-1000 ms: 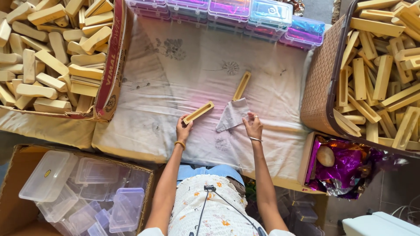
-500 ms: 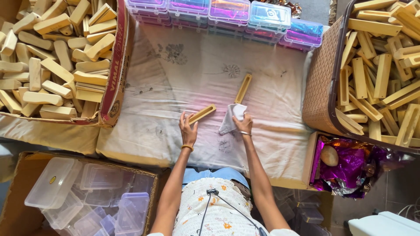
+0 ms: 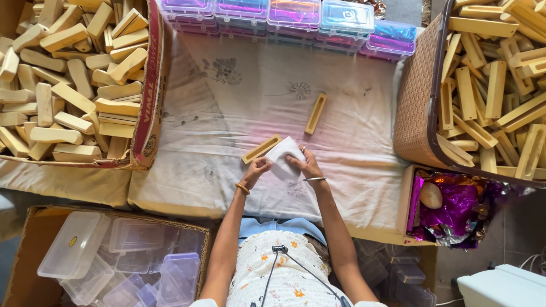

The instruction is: The person wipes and polishes rectangular wooden blocks with a cloth by hand, handling the blocks one at a time and placing them into a small plastic case.

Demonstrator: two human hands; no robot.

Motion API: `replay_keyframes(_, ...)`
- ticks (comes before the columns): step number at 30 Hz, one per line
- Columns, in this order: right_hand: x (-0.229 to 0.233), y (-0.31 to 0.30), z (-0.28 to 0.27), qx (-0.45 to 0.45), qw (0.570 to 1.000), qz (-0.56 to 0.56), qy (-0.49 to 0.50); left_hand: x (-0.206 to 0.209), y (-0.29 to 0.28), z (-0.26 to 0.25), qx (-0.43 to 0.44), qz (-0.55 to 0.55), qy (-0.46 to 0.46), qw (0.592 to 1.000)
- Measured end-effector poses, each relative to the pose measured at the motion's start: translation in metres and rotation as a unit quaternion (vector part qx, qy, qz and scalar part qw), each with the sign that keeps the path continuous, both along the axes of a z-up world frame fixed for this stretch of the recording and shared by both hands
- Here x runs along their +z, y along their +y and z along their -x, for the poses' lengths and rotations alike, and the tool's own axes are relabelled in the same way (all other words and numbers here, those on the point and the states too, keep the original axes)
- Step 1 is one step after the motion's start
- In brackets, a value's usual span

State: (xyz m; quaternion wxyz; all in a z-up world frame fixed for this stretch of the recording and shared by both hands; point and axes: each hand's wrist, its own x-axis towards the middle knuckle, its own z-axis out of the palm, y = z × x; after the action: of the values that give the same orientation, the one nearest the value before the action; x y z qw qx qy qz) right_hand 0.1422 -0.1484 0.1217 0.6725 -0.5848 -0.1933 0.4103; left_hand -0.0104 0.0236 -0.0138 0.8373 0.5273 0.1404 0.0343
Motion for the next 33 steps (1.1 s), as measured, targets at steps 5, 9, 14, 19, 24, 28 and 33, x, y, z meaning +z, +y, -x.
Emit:
replay_keyframes(5,-0.016,-0.001,0.001,-0.036,0.996,0.069,0.044,0.057,-0.002,-0.002,0.044,-0.003,0.003,0.999)
replay_keyframes(9,-0.039,-0.002,0.001,-0.018,0.998,0.050,-0.042,0.097,-0.006,-0.006,0.067,0.014,-0.041,0.997)
replay_keyframes(14,-0.020,0.001,0.007,-0.030,0.994,0.077,-0.067,0.078,-0.003,-0.005,0.069,0.008,-0.046,0.997)
replay_keyframes(19,-0.022,-0.001,0.008,-0.062,0.978,0.058,-0.191,0.093,-0.001,-0.004,0.068,-0.022,-0.063,0.995)
replay_keyframes(24,0.026,0.004,0.017,-0.117,0.920,0.125,-0.353,0.090,0.002,-0.005,0.073,-0.109,-0.058,0.990)
replay_keyframes(28,0.026,0.004,0.017,-0.133,0.888,0.082,-0.433,0.096,0.004,-0.003,0.119,-0.284,-0.084,0.948)
replay_keyframes(33,0.028,0.005,0.017,-0.083,0.917,0.175,-0.348,0.090,0.007,-0.002,0.095,-0.200,-0.043,0.974)
